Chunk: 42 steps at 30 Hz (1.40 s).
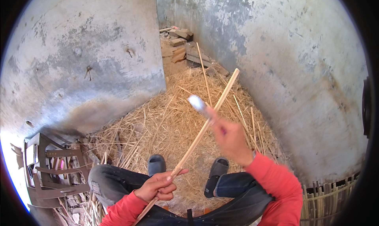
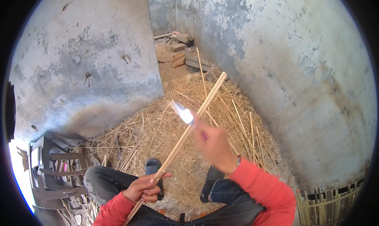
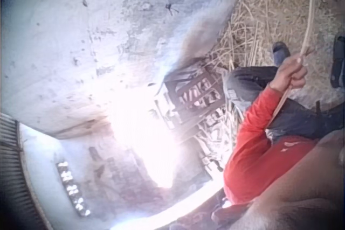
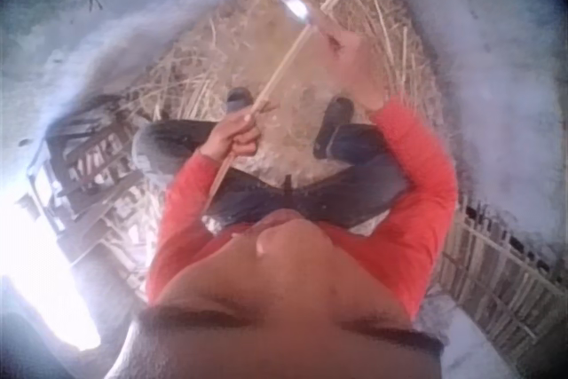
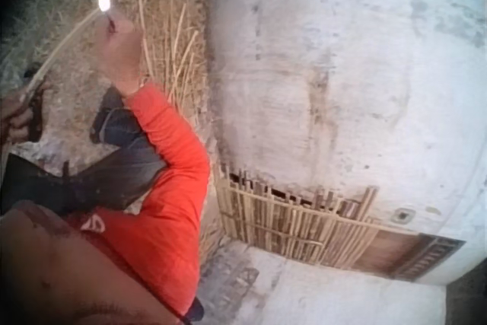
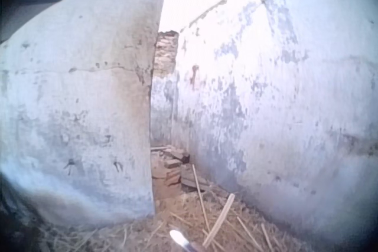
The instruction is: The person shaves thin strips from a long piece of wood using a small knife while sitting on the floor.
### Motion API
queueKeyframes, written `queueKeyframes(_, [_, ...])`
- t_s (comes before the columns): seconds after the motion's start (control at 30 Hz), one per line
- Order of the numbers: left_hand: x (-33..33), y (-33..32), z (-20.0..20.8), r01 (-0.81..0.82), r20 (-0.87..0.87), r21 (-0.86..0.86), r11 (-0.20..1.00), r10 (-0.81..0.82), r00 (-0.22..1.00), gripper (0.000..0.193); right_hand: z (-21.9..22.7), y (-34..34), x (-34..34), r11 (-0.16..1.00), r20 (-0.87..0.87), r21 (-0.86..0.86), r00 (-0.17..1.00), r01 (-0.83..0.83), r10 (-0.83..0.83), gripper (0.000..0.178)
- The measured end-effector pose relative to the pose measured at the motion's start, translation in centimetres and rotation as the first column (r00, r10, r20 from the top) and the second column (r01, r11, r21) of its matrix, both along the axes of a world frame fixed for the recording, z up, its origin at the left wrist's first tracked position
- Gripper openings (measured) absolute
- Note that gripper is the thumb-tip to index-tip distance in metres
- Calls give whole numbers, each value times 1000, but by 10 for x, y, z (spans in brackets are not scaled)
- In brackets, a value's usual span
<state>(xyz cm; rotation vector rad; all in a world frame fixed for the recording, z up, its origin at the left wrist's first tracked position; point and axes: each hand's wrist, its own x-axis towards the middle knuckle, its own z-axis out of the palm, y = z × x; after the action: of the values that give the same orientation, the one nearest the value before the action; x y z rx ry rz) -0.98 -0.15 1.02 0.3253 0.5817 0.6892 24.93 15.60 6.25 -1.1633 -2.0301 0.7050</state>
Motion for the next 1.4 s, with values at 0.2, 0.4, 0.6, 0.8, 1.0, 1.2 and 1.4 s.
queueKeyframes(0.2, [2,3,-6,-7,-5,25,1000,7,1000,61,-24,-64,-25,920,18,-28,920,-390,391,21])
queueKeyframes(0.4, [-2,2,-13,-5,-53,108,994,11,999,55,-5,8,-1,999,-35,2,999,36,-35,42])
queueKeyframes(0.6, [10,2,-29,-58,-227,252,966,118,967,52,-25,-49,-18,956,38,-66,957,-285,288,27])
queueKeyframes(0.8, [6,-2,-23,-61,-290,293,954,150,945,52,-16,-5,-4,996,48,-29,996,-80,81,35])
queueKeyframes(1.0, [9,1,-26,-52,-282,314,948,145,949,47,-30,-57,-17,949,98,-27,944,-314,315,33])
queueKeyframes(1.2, [6,-3,-28,31,-473,347,937,147,869,47,-17,-12,-5,992,69,-91,993,-86,93,36])
queueKeyframes(1.4, [8,-7,-21,87,-565,441,893,201,801,44,-3,43,40,981,12,120,988,151,-154,37])
